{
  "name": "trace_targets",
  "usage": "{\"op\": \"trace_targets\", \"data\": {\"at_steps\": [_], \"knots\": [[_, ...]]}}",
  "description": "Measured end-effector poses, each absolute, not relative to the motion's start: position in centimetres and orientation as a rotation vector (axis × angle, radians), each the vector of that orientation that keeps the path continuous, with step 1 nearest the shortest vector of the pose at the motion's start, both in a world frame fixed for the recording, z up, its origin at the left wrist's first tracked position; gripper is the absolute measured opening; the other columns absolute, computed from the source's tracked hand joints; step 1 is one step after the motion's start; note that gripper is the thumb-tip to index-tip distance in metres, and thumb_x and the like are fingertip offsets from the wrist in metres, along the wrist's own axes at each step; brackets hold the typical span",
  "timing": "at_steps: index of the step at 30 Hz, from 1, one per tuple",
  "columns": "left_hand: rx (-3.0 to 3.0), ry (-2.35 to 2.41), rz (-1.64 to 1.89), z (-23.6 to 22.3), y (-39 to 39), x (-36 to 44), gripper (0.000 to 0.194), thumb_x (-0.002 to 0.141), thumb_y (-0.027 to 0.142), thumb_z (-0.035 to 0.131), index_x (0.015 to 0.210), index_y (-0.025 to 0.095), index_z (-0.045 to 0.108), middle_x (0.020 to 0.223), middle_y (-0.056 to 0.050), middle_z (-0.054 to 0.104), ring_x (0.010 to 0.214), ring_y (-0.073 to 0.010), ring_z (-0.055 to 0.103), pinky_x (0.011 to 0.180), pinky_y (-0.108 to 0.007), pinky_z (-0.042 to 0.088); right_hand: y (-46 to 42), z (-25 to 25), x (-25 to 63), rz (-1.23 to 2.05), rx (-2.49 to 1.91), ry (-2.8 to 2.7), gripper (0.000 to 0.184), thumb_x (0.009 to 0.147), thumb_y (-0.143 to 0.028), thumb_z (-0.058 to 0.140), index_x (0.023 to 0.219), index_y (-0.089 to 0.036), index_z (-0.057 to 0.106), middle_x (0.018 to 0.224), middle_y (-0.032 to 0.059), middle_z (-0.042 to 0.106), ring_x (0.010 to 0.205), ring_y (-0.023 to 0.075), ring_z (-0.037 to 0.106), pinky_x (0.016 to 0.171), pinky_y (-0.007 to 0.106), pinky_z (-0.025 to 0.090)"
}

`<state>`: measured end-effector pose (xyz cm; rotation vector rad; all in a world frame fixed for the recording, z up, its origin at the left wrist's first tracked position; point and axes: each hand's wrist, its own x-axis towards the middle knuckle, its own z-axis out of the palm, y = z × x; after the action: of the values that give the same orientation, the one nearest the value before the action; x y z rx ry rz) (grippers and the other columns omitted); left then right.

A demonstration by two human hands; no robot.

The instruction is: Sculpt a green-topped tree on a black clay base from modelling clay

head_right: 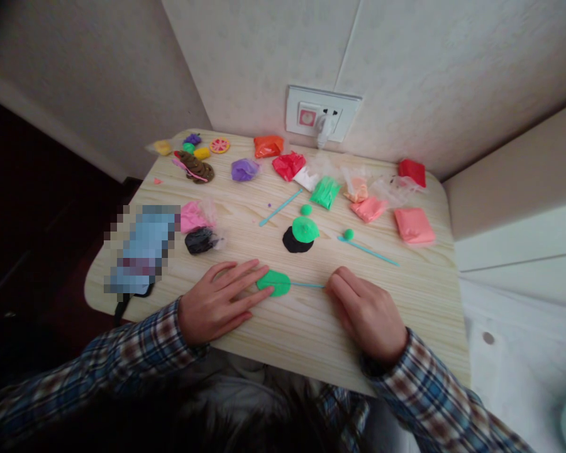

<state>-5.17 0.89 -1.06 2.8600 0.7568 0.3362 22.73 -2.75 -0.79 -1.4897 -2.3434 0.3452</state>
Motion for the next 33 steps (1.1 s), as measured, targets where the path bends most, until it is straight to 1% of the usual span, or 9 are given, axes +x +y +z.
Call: {"op": "trace_targets", "data": {"at_steps": [4,10,13,16,20,22,25,28,33], "knots": [[2.695,0.788,0.459,-1.0,0.9,-5.1,0.037,0.088,0.025,0.048,0.126,0.021,0.052,0.136,-0.012,0.051,0.131,-0.0269,0.039,0.099,-0.046,0.036,-3.3,-0.6,23.9,0.356,-1.557,-2.161,0.011,0.09,-0.019,0.045,0.08,-0.022,0.047,0.075,0.0028,0.054,0.066,0.0161,0.053,0.059,0.028,0.043],[2.391,0.976,0.657,-0.6,1.7,-2.9,0.04,0.089,0.031,0.049,0.126,0.015,0.049,0.124,-0.013,0.059,0.117,-0.0243,0.05,0.097,-0.042,0.041,-3.6,-0.9,23.2,0.394,-1.643,-2.031,0.006,0.09,-0.023,0.047,0.084,-0.022,0.049,0.079,0.0046,0.056,0.071,0.019,0.055,0.061,0.032,0.045],[2.403,1.047,0.624,-0.5,2.1,-1.3,0.024,0.085,0.024,0.055,0.107,0.016,0.061,0.12,-0.012,0.059,0.112,-0.0267,0.05,0.091,-0.044,0.043,-3.8,-1.1,23.0,0.261,-1.681,-2.084,0.007,0.09,-0.023,0.046,0.089,-0.02,0.052,0.087,0.0081,0.057,0.081,0.0231,0.055,0.069,0.037,0.044],[2.353,1.078,0.622,-0.3,2.5,-0.4,0.009,0.08,0.015,0.06,0.088,0.016,0.063,0.109,-0.01,0.062,0.104,-0.0254,0.053,0.087,-0.042,0.045,-4.0,-1.1,23.0,0.098,-1.734,-2.127,0.014,0.09,-0.022,0.045,0.098,-0.018,0.056,0.1,0.0123,0.059,0.093,0.0284,0.055,0.075,0.043,0.04],[2.198,1.066,0.63,0.3,2.6,-0.6,0.006,0.077,0.009,0.061,0.078,0.015,0.06,0.081,-0.005,0.065,0.082,-0.0197,0.059,0.076,-0.035,0.05,-4.6,-0.6,22.3,0.029,-1.816,-2.033,0.027,0.09,-0.026,0.046,0.114,-0.016,0.054,0.116,0.0164,0.056,0.103,0.0336,0.052,0.081,0.05,0.037],[2.02,1.075,0.682,0.6,2.4,-0.8,0.007,0.076,0.008,0.062,0.079,0.015,0.06,0.076,-0.003,0.066,0.075,-0.0167,0.061,0.071,-0.031,0.052,-4.8,-0.2,21.3,0.107,-1.805,-1.959,0.031,0.09,-0.028,0.047,0.118,-0.017,0.053,0.12,0.0165,0.055,0.108,0.0339,0.05,0.084,0.05,0.037],[1.641,1.051,0.763,1.1,1.9,-0.8,0.012,0.077,0.011,0.062,0.088,0.014,0.063,0.081,-0.003,0.069,0.075,-0.0142,0.065,0.069,-0.026,0.055,-4.8,0.5,19.3,0.481,-1.648,-1.871,0.03,0.09,-0.033,0.048,0.116,-0.019,0.053,0.11,0.0126,0.061,0.104,0.0276,0.055,0.086,0.044,0.042],[1.412,1.005,0.775,1.7,1.2,-0.5,0.012,0.076,0.014,0.063,0.088,0.013,0.065,0.081,-0.005,0.07,0.075,-0.0143,0.066,0.068,-0.025,0.056,-4.2,1.3,17.1,0.901,-1.484,-1.712,0.021,0.09,-0.036,0.049,0.1,-0.02,0.059,0.089,0.006,0.067,0.083,0.0197,0.062,0.075,0.032,0.049],[1.322,0.978,0.77,2.8,0.5,-0.3,0.009,0.073,0.015,0.063,0.082,0.014,0.065,0.077,-0.004,0.068,0.072,-0.0139,0.065,0.065,-0.024,0.055,-3.5,2.4,15.5,1.072,-1.455,-1.586,0.019,0.088,-0.03,0.051,0.075,-0.019,0.059,0.069,0.001,0.063,0.066,0.0144,0.058,0.062,0.025,0.046]]}}
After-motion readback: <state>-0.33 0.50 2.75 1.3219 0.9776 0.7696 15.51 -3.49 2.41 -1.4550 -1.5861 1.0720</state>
